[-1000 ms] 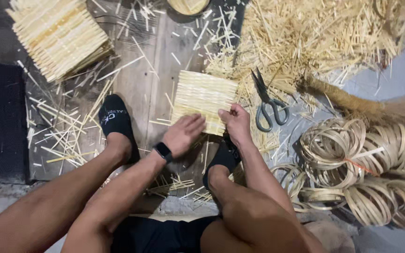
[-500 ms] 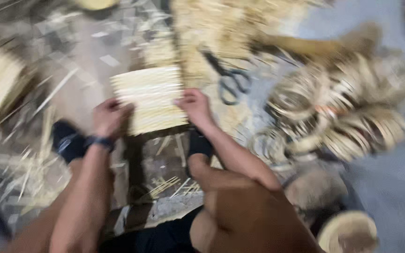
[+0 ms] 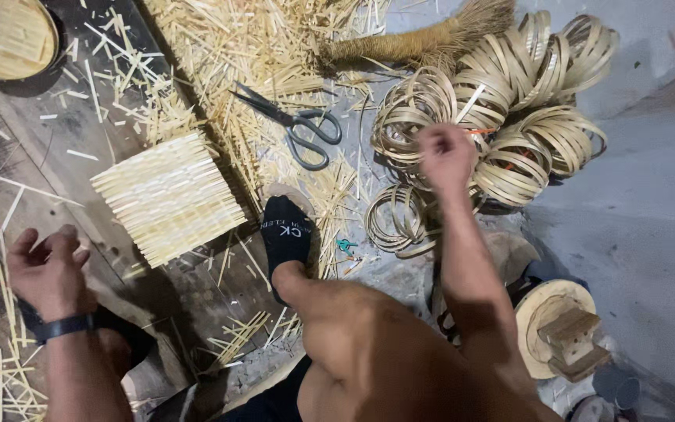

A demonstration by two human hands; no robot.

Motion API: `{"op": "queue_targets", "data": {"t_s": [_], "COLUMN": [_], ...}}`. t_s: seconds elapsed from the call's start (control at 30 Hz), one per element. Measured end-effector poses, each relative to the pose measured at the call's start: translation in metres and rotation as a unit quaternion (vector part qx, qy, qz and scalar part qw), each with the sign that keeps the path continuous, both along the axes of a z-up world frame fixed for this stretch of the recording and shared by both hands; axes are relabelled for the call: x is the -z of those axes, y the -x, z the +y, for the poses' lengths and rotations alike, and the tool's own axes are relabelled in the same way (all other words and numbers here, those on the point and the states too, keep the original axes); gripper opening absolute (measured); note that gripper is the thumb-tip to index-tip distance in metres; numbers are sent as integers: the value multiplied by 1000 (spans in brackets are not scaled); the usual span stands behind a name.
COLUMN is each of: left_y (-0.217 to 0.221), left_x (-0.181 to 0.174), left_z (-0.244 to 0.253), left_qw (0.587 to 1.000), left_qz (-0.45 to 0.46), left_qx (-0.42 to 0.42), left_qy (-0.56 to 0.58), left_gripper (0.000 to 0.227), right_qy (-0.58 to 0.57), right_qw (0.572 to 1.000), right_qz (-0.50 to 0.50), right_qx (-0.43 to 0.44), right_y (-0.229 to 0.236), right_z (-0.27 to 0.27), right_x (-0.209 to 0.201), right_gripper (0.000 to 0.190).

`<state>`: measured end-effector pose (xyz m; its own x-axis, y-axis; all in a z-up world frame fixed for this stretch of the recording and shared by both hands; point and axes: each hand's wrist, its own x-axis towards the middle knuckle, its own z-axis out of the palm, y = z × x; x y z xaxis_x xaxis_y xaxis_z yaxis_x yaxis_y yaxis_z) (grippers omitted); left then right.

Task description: The person assembles bamboo containers by fitting woven mats into circular frames and trimming the edges with scissors.

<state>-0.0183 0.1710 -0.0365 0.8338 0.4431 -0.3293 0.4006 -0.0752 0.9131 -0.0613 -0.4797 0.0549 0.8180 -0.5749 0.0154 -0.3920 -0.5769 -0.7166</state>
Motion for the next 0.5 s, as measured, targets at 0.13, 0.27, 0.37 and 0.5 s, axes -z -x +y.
{"op": "queue_targets", "data": {"t_s": [0.13, 0.27, 0.37, 0.5], "left_y": [0, 3, -7, -22], "left_x": [-15, -49, -79, -131], "left_z": [-22, -42, -81, -175], "left_qw": [999, 993, 974, 954], "left_qz": [-2, -47, -164, 59], "left_qx": [6, 58, 128, 294], "left_qy": [49, -94, -85, -26], "left_gripper": [52, 40, 29, 40], "right_qy": [295, 359, 293, 221], "right_qw": [940, 925, 942, 878], "right_qz": [20, 27, -83, -232], "right_qx": [-169, -123, -143, -355], "right_y": [1, 5, 4, -8], "right_z": [44, 59, 88, 165], "right_x": [27, 19, -27, -98], "right_gripper": [37, 10, 9, 6]}}
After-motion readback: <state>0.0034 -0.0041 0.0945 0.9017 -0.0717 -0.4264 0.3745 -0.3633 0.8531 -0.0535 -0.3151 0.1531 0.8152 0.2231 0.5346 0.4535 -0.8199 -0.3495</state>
